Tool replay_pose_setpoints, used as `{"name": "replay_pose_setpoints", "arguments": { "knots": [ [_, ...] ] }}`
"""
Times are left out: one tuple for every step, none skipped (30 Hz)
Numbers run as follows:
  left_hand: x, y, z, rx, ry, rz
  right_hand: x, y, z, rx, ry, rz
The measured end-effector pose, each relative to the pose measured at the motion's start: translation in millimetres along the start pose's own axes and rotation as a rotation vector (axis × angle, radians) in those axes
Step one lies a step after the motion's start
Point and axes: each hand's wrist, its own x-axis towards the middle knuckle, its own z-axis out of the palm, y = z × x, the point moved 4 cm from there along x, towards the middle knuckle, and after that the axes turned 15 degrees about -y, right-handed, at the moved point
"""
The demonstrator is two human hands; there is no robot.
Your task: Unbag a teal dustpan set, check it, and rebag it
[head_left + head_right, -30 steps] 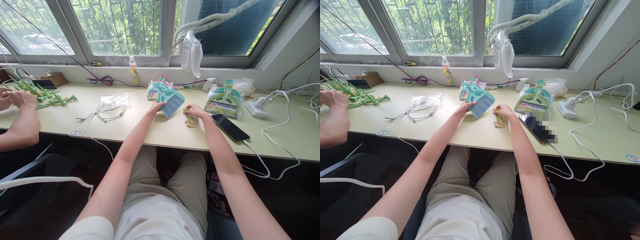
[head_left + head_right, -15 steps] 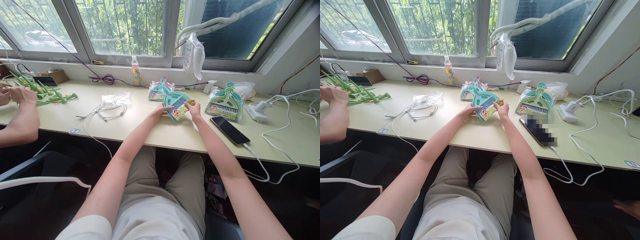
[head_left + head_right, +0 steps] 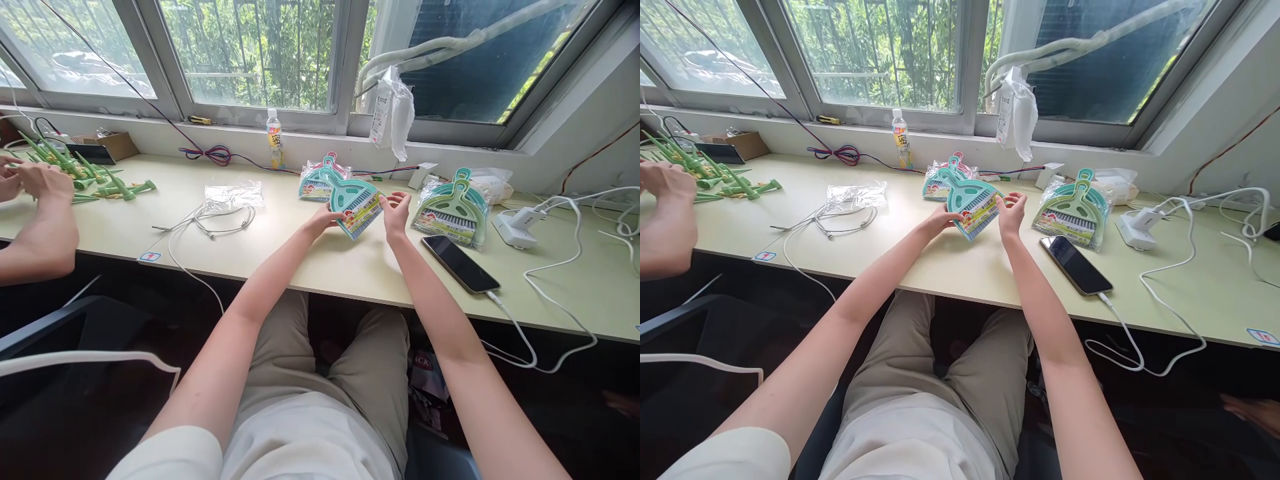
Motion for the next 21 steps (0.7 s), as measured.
{"name": "replay_pose_setpoints", "arguments": {
  "knots": [
    [0, 1, -1.4, -0.012, 0.016, 0.015, 1, 1, -2, 0.027, 0.009, 0.026],
    [0, 2, -2.8, -0.026, 0.034, 0.029, 1, 3, -2, 0.065, -0.004, 0.062],
    [0, 3, -3.8, -0.041, 0.049, 0.043, 2, 5, -2, 0.117, -0.041, 0.106],
    [0, 4, -4.6, -0.056, 0.062, 0.056, 2, 7, 1, 0.183, -0.102, 0.151],
    [0, 4, -5.0, -0.071, 0.071, 0.066, 1, 8, 5, 0.26, -0.186, 0.191],
    [0, 5, -5.1, -0.082, 0.077, 0.073, 0, 8, 11, 0.344, -0.282, 0.219],
    [0, 6, -4.9, -0.089, 0.078, 0.08, -2, 7, 16, 0.424, -0.372, 0.236],
    [0, 6, -4.4, -0.093, 0.077, 0.086, -4, 6, 21, 0.494, -0.44, 0.244],
    [0, 6, -3.9, -0.093, 0.074, 0.09, -6, 4, 25, 0.551, -0.48, 0.245],
    [0, 7, -3.1, -0.091, 0.067, 0.094, -7, 3, 28, 0.597, -0.494, 0.245],
    [0, 7, -2.2, -0.088, 0.056, 0.097, -9, 1, 29, 0.635, -0.484, 0.245],
    [0, 7, -1.2, -0.083, 0.044, 0.096, -9, 0, 30, 0.665, -0.462, 0.249],
    [0, 6, -0.2, -0.079, 0.03, 0.09, -10, 0, 30, 0.688, -0.44, 0.257],
    [0, 6, 0.8, -0.074, 0.016, 0.082, -11, -1, 29, 0.705, -0.425, 0.267],
    [0, 6, 1.5, -0.068, 0.005, 0.074, -11, -1, 29, 0.719, -0.413, 0.281],
    [0, 5, 2.0, -0.063, -0.003, 0.067, -12, -1, 29, 0.73, -0.403, 0.295],
    [-1, 5, 2.2, -0.057, -0.01, 0.064, -13, -1, 28, 0.741, -0.396, 0.307],
    [-1, 5, 2.3, -0.049, -0.017, 0.065, -14, -1, 28, 0.752, -0.392, 0.313],
    [-1, 5, 2.3, -0.039, -0.028, 0.069, -15, -1, 28, 0.765, -0.39, 0.313],
    [-1, 5, 2.3, -0.027, -0.04, 0.072, -15, -2, 28, 0.777, -0.387, 0.308],
    [-1, 6, 2.5, -0.014, -0.058, 0.075, -15, -2, 28, 0.787, -0.384, 0.3]
  ]
}}
